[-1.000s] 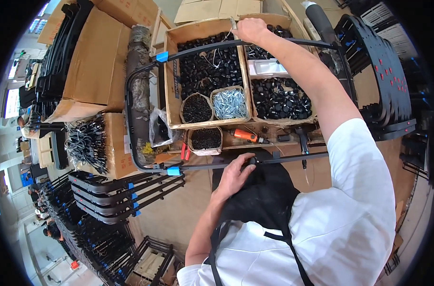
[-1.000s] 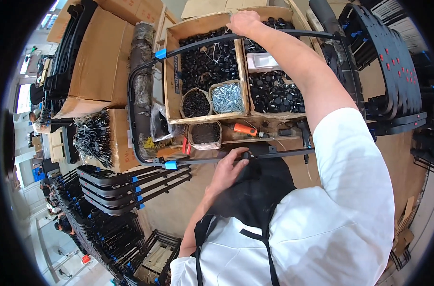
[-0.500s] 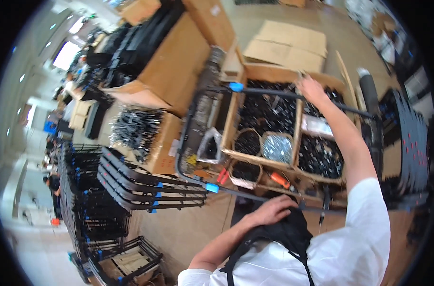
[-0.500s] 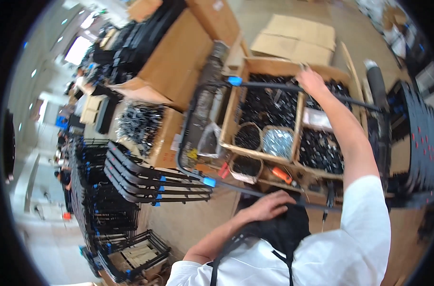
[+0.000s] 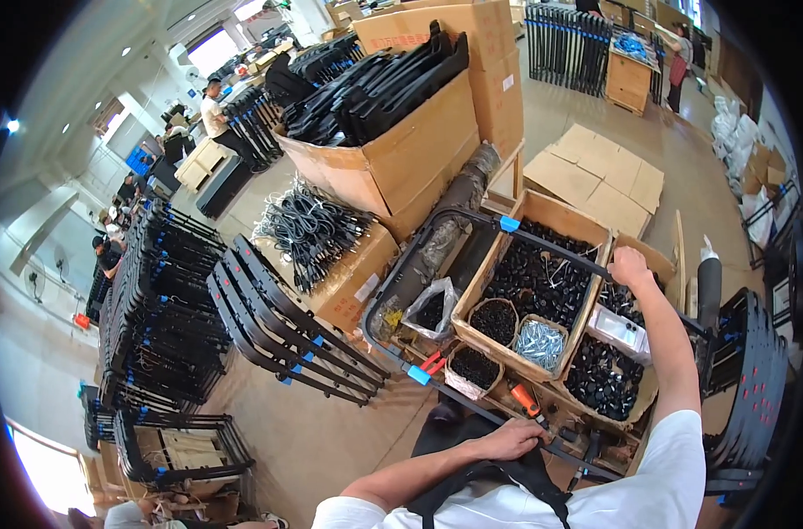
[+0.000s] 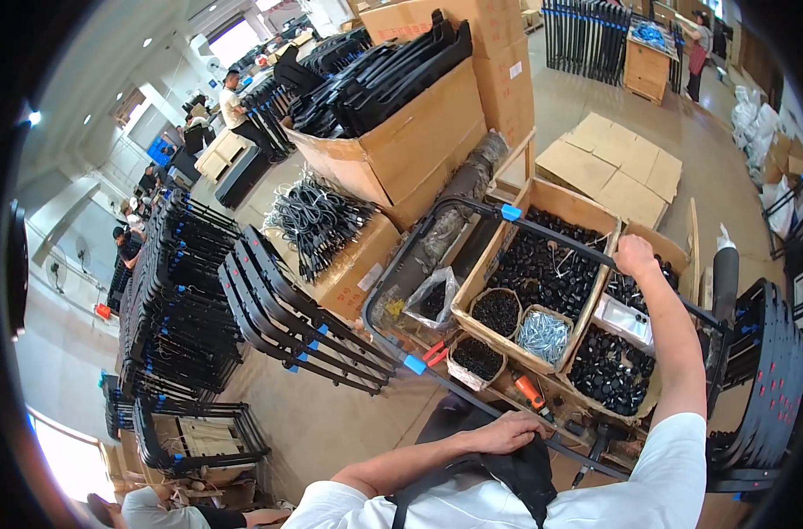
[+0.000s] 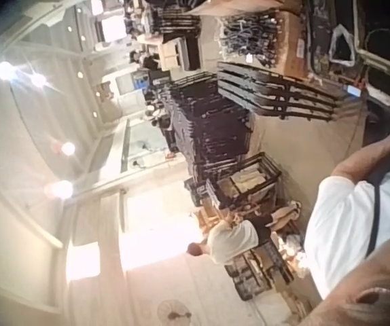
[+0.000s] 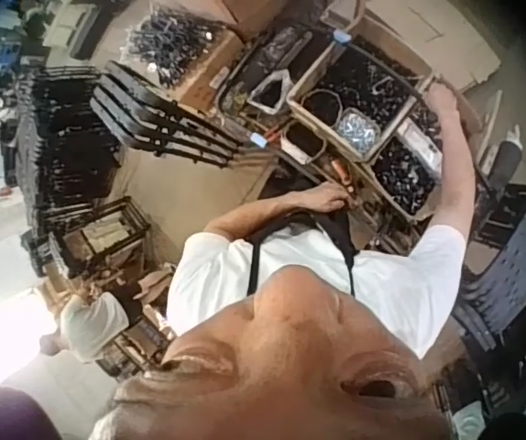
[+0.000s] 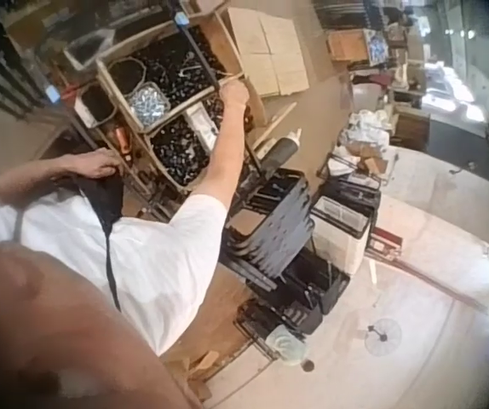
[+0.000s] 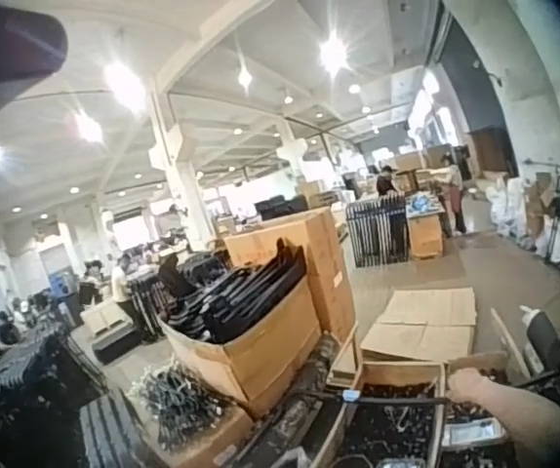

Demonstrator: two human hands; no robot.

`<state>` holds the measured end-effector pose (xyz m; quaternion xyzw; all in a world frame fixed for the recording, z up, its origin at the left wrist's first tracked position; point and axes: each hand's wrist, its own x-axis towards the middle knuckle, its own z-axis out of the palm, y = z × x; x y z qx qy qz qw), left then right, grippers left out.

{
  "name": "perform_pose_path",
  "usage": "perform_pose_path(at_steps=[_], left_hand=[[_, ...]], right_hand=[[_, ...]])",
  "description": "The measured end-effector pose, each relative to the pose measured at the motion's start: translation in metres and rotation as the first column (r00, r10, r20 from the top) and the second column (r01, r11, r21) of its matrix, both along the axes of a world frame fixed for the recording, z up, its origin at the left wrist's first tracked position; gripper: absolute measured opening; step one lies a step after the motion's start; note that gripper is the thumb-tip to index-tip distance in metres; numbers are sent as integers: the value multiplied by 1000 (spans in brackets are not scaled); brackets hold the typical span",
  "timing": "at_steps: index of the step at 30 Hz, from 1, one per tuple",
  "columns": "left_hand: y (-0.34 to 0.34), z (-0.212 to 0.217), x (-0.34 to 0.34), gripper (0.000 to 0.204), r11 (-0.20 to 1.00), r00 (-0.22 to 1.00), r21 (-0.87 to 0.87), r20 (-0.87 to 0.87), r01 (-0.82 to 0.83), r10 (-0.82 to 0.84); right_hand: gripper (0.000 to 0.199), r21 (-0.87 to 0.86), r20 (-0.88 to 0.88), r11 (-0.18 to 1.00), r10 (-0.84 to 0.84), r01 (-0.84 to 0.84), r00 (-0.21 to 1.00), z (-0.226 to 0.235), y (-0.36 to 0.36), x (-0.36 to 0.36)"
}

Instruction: Assemble plastic shells and electronic components for a piece of sports or recreation equipment using an electric screwdriver.

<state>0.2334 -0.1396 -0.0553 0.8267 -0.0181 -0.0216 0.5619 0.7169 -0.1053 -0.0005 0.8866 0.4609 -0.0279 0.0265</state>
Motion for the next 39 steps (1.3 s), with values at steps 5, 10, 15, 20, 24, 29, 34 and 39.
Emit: perform_pose_path(at_steps=[5,10,15,20,24,29,34,39], left_hand=[[7,32,5,22,964,1000,265,5,24,-26],[7,11,6,26,997,968,-29,-238,72,-77],[1,14,16,24,990,965,43,-234,133,-120],[-6,1,11,26,995,977,-60,-195,75,-86],[2,4,13,34,998,937,-29,-344,61,-68],[3,4,15,30,989,955,27,-262,149,-137],[8,24,21,31,979,884,-60,-422,193,-200],[-4,14,18,29,980,939,7,-289,197,-187]], right_hand=[[43,-68,23,978,-194,195,981,5,-2,-2],[54,-48,-40,996,-83,81,996,15,2,-10],[56,-48,14,984,-172,173,985,6,3,-2],[57,-59,56,992,-108,111,993,4,-1,-1],[58,-23,74,987,-160,162,984,2,2,-3],[57,-35,85,996,-75,78,994,2,-1,-1],[57,16,108,985,-173,172,979,7,9,-8],[61,-96,123,991,-83,95,989,-2,4,0]])
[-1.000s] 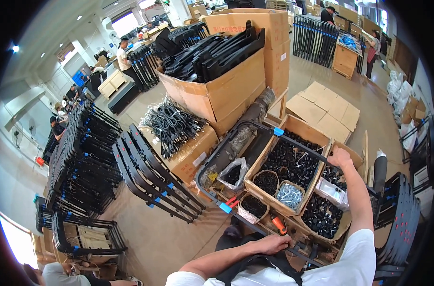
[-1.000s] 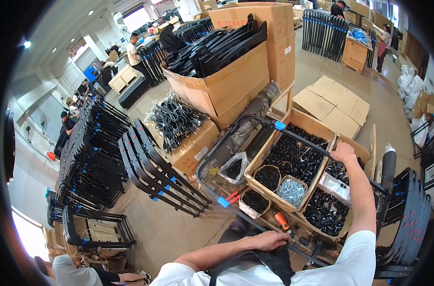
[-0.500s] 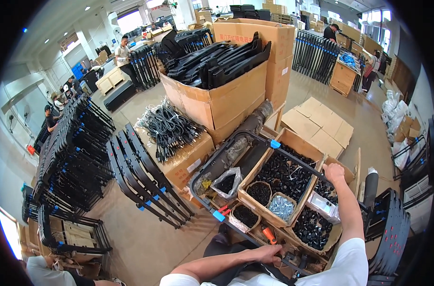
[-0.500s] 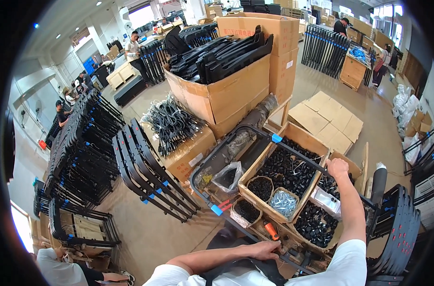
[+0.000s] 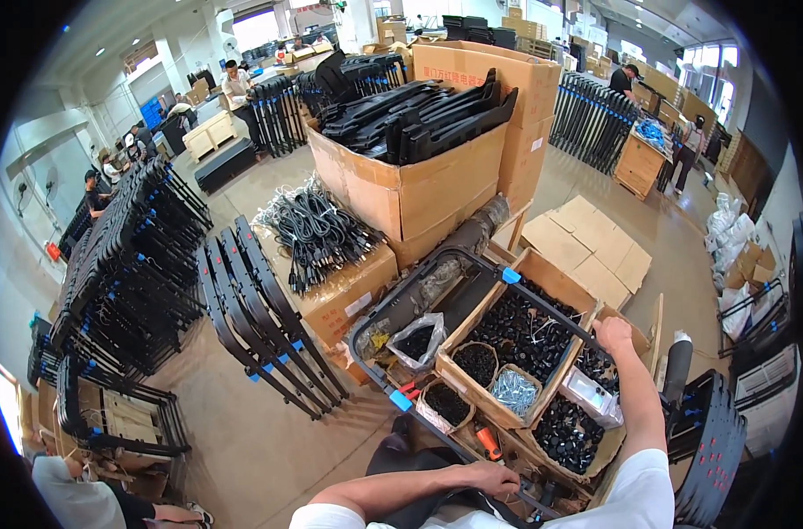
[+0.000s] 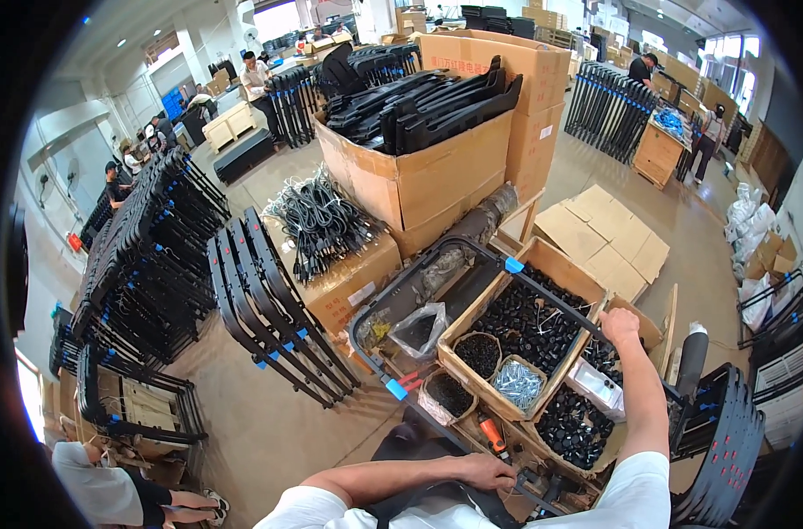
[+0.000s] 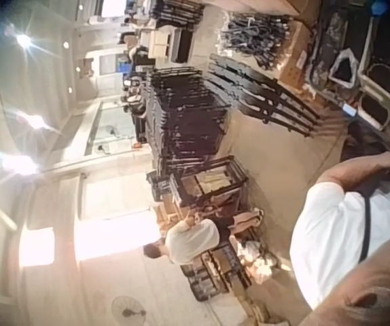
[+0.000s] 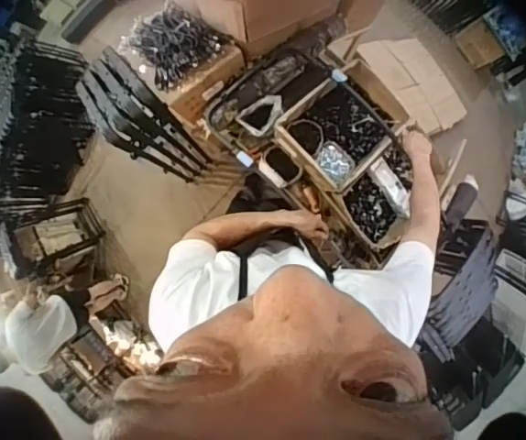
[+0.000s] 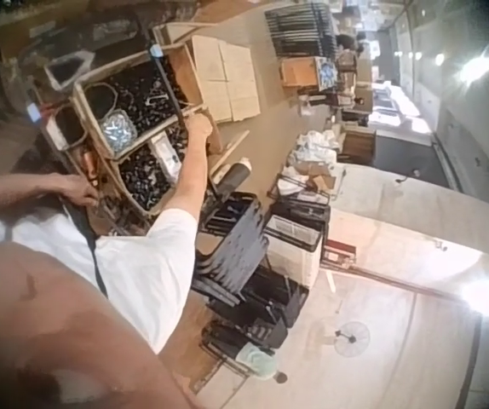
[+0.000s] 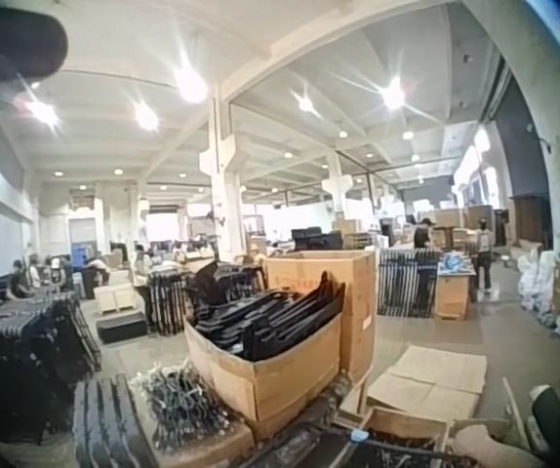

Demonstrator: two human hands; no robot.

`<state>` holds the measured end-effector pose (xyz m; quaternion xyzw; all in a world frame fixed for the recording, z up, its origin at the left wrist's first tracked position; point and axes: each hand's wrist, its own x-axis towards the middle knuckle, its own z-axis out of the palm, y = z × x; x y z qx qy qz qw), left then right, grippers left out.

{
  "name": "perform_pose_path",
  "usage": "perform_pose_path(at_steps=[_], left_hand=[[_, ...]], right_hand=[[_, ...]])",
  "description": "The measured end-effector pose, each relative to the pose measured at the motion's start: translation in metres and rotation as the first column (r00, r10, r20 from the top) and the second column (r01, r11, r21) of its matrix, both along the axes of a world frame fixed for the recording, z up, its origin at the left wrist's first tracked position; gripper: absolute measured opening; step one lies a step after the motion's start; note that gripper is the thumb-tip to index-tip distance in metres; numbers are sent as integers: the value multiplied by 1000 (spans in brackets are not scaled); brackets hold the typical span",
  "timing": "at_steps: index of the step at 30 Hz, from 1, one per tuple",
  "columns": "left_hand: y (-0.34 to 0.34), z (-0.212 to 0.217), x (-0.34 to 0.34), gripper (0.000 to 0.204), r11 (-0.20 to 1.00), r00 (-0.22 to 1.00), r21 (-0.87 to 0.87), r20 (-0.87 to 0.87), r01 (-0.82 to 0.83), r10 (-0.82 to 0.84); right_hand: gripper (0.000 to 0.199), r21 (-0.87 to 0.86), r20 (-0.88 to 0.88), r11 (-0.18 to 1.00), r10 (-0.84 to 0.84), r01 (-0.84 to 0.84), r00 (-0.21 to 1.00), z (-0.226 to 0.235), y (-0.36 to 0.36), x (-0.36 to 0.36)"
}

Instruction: Assemble plastic shells and electronic components for a piece of sports or recreation equipment using an electric screwdriver.

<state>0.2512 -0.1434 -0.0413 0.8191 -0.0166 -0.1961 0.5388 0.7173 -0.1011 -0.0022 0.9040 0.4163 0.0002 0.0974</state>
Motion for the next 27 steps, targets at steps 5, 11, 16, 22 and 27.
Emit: perform_pose_path(at_steps=[5,11,16,22,27], left_hand=[[1,-15,3,41,1000,1000,-23,-12,-13,12],[10,-18,1,45,995,990,-24,-109,-93,90],[10,-14,0,34,991,998,-131,-66,-31,22],[4,-12,6,35,982,990,-190,-135,12,-38],[3,-21,8,45,997,997,-63,-53,44,-48]], right_hand=[[57,38,23,999,-22,21,999,12,6,-12],[57,-76,10,997,-12,13,1000,33,-1,-22],[39,-302,12,952,51,-45,999,32,-2,-17],[30,-51,64,997,60,-56,996,18,-7,-4],[25,-512,-119,853,39,-95,992,46,-8,-25]])
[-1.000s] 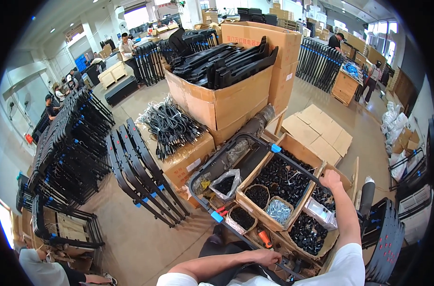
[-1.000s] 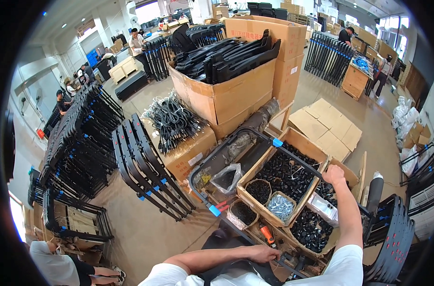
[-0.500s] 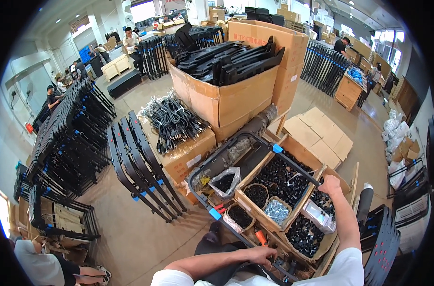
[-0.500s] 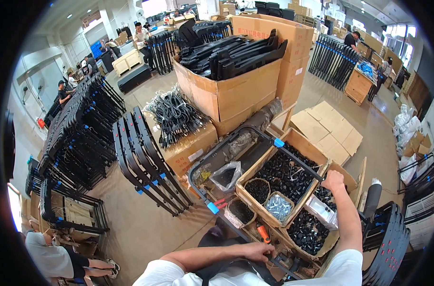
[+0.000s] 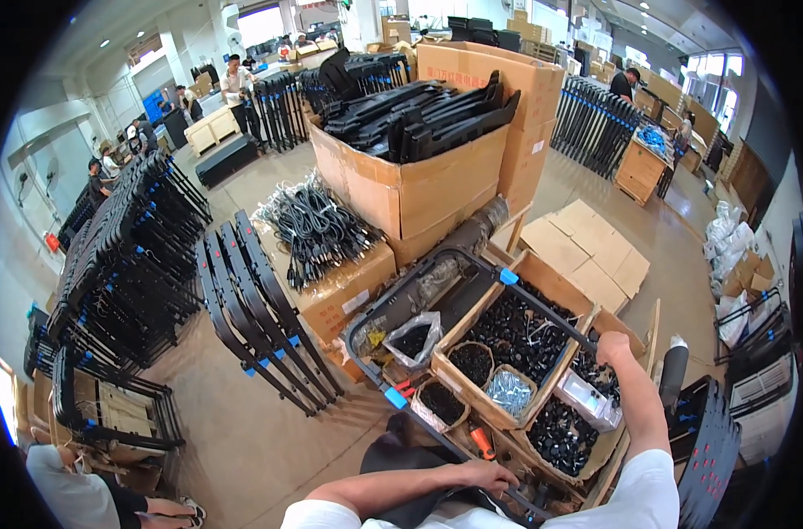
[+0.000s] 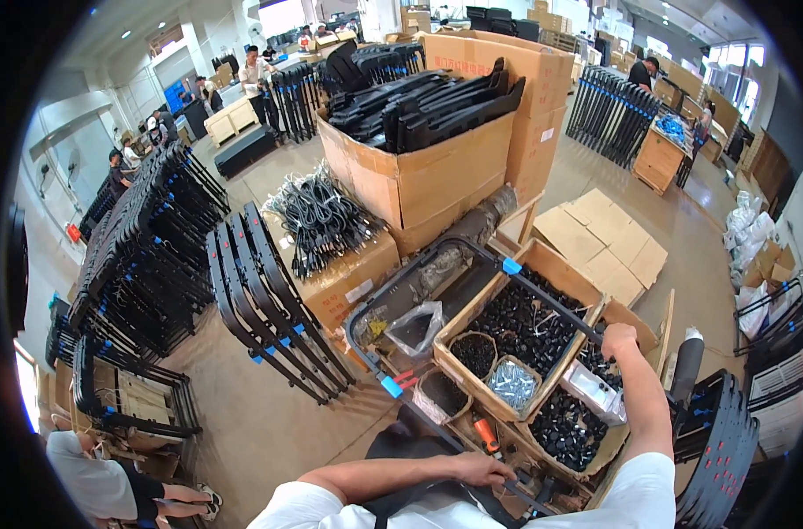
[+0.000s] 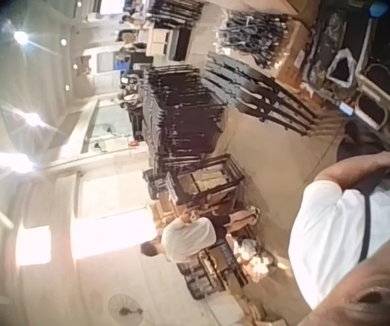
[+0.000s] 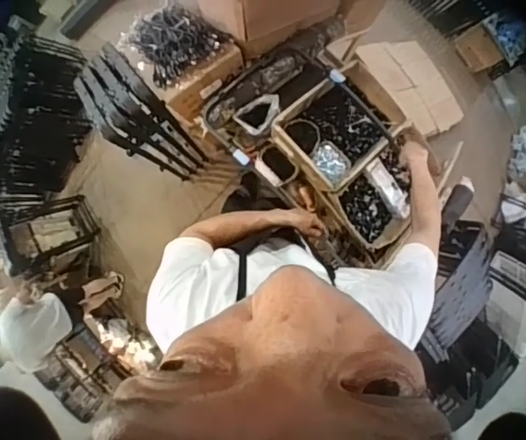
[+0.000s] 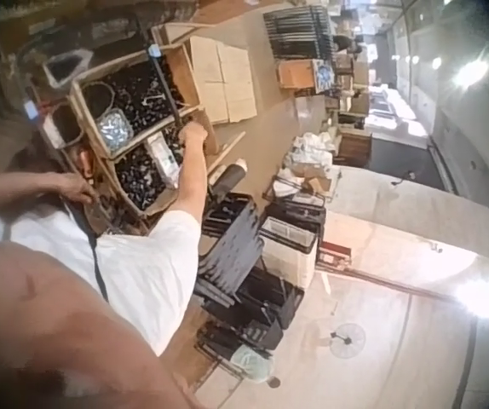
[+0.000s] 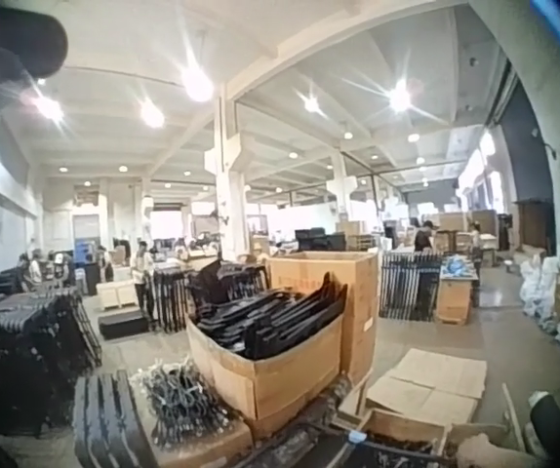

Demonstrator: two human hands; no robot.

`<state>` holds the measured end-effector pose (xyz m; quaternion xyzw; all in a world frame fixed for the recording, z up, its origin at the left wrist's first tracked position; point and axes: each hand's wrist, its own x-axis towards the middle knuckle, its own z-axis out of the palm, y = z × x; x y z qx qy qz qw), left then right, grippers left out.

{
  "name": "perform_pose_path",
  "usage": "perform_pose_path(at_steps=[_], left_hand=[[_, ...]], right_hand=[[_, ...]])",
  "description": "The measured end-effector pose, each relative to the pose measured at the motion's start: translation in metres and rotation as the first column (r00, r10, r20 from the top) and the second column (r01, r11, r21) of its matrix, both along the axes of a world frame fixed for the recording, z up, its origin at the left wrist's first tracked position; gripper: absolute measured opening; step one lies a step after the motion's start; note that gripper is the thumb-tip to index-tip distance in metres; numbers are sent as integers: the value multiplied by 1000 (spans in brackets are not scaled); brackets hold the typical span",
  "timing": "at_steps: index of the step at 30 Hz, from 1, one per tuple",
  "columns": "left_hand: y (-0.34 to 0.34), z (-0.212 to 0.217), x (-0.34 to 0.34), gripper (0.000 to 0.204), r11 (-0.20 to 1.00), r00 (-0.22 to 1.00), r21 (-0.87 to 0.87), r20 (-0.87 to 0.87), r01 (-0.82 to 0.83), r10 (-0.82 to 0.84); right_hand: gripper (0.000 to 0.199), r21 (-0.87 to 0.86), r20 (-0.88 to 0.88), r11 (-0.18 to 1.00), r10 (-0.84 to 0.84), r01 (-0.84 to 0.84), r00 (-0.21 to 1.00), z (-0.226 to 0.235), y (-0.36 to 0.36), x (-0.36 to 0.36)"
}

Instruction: Assemble plastic shells and electronic components for a piece of sports or recreation equipment using an electric screwdriver.

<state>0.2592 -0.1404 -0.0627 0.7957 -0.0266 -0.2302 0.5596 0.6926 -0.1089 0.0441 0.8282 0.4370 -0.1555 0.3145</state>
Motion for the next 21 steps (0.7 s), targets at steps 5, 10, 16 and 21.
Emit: perform_pose_path(at_steps=[5,10,16,21], left_hand=[[3,10,-15,60,982,987,-113,30,-154,158],[7,4,-13,41,974,988,-169,-30,-154,151],[5,0,-8,40,912,974,-386,-221,-141,57],[0,-29,0,35,941,992,-321,-92,-107,82]], right_hand=[[26,418,84,908,-25,-13,996,-38,-1,7],[29,406,147,913,-32,-31,989,-46,-5,9],[30,326,101,944,-90,53,991,-37,2,14],[28,508,101,861,-72,11,992,-55,0,13]])
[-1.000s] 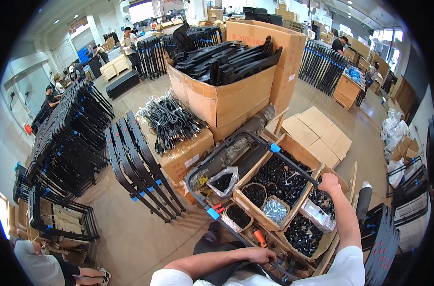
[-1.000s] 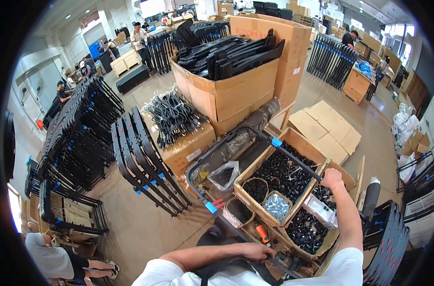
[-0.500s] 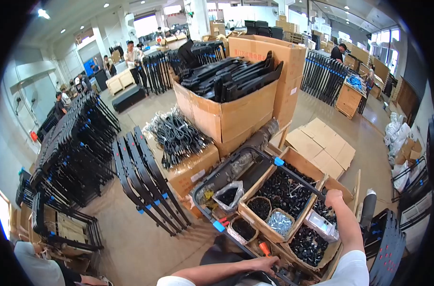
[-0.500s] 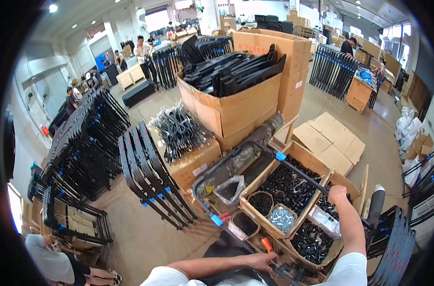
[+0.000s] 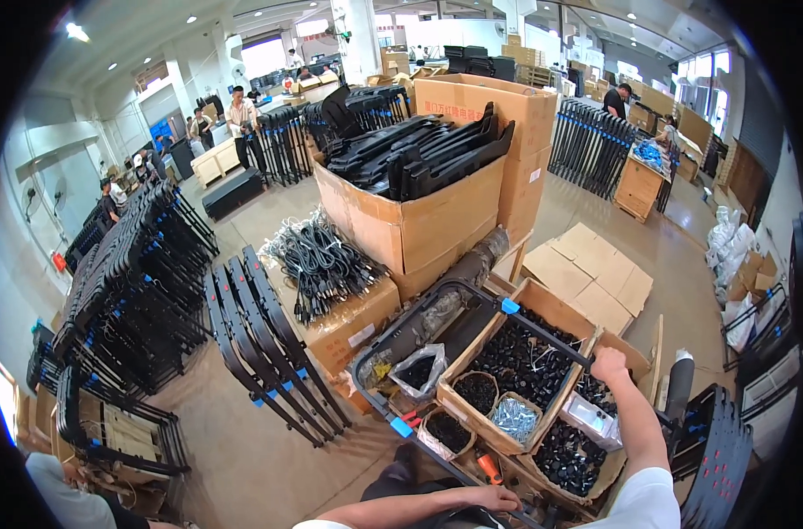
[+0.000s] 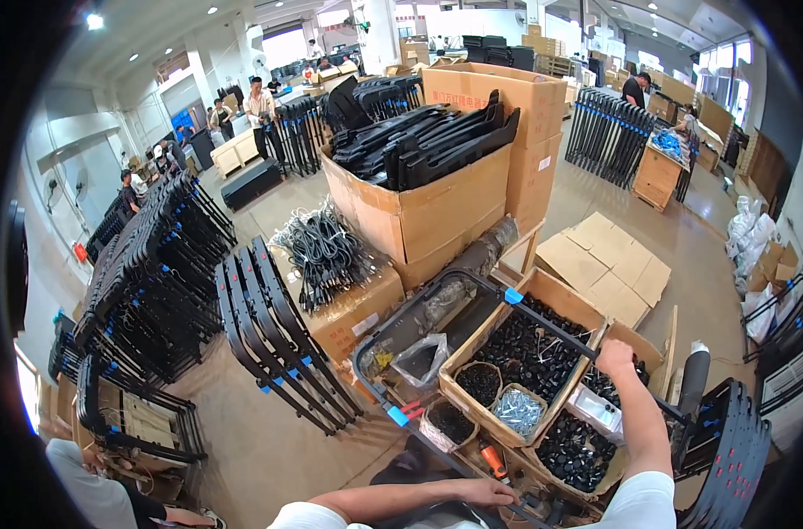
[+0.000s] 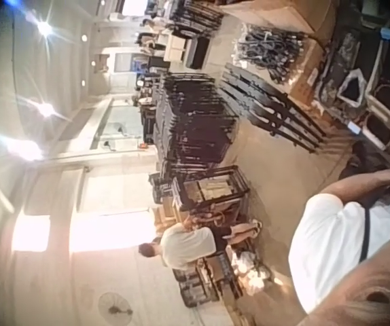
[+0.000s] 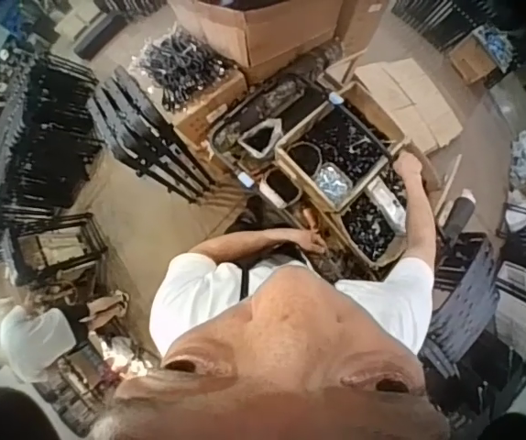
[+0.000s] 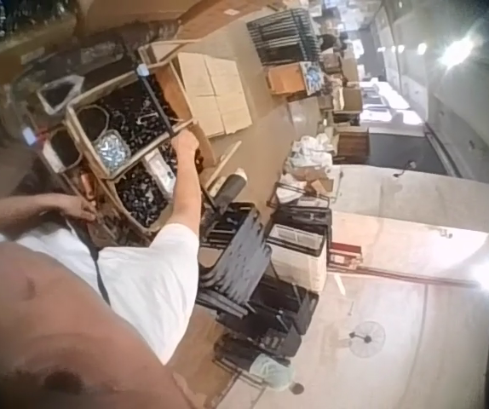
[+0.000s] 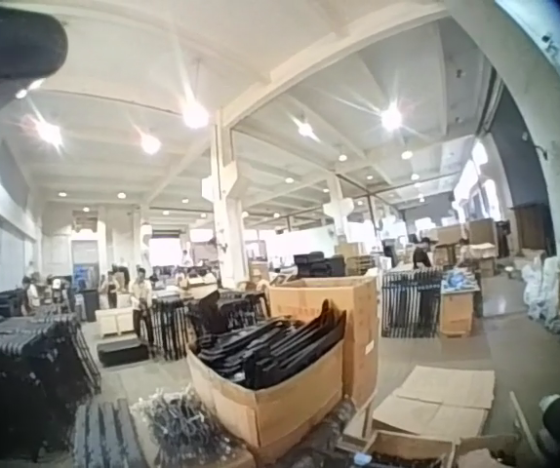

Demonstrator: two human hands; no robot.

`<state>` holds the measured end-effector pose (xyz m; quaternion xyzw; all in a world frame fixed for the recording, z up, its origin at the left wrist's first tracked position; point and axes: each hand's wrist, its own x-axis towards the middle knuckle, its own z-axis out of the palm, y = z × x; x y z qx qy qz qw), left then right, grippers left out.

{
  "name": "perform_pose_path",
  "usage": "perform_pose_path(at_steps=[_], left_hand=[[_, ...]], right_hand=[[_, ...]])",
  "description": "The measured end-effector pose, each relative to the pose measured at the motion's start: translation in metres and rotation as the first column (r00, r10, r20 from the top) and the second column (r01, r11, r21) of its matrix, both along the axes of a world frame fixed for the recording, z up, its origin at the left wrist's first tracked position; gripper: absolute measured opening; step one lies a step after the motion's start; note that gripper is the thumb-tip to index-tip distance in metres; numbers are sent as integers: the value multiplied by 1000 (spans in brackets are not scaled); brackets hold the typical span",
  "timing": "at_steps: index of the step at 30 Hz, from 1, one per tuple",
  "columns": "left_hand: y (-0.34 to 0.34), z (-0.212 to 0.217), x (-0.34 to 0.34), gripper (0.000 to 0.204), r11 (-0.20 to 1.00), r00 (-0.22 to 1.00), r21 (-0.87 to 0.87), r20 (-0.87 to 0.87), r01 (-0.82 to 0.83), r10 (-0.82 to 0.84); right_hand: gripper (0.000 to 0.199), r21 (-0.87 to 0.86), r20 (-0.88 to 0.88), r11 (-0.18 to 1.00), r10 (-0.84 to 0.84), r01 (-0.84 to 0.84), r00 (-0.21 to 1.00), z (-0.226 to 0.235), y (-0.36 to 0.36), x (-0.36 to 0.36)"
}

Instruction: Assemble plastic shells and electronic components for a piece of sports or recreation equipment using an electric screwdriver.

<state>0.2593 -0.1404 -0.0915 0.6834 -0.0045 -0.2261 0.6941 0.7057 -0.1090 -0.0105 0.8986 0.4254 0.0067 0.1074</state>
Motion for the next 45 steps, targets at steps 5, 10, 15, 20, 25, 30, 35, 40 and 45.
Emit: perform_pose_path(at_steps=[5,10,15,20,25,30,35,40,45], left_hand=[[-4,5,1,43,999,1000,50,21,20,-21],[-8,29,-10,62,941,987,299,37,-161,157],[2,49,-16,55,941,984,299,-34,-157,175],[0,27,-22,44,970,981,185,143,-156,131],[8,43,-15,50,994,1000,112,8,-16,15],[-6,12,-8,41,987,989,158,145,-40,17],[-4,22,2,46,970,999,240,-29,34,-28],[-5,33,-2,53,912,993,404,111,-73,31],[-1,54,-6,77,792,958,603,272,-95,-93]], right_hand=[[28,64,77,996,-74,69,994,-12,-6,11],[28,-292,-13,956,-26,21,1000,8,0,-3],[28,-146,-26,989,-12,8,1000,-2,-12,-3],[31,-289,-47,954,65,-76,997,4,-13,-3],[38,8,-32,998,64,-64,997,-8,-9,-5],[38,-127,27,978,170,-166,985,-19,10,1],[36,-146,123,975,185,-167,975,-38,9,6],[32,-41,88,989,148,-145,985,-36,12,-3],[35,87,-23,996,3,-1,1000,-30,15,-11]])
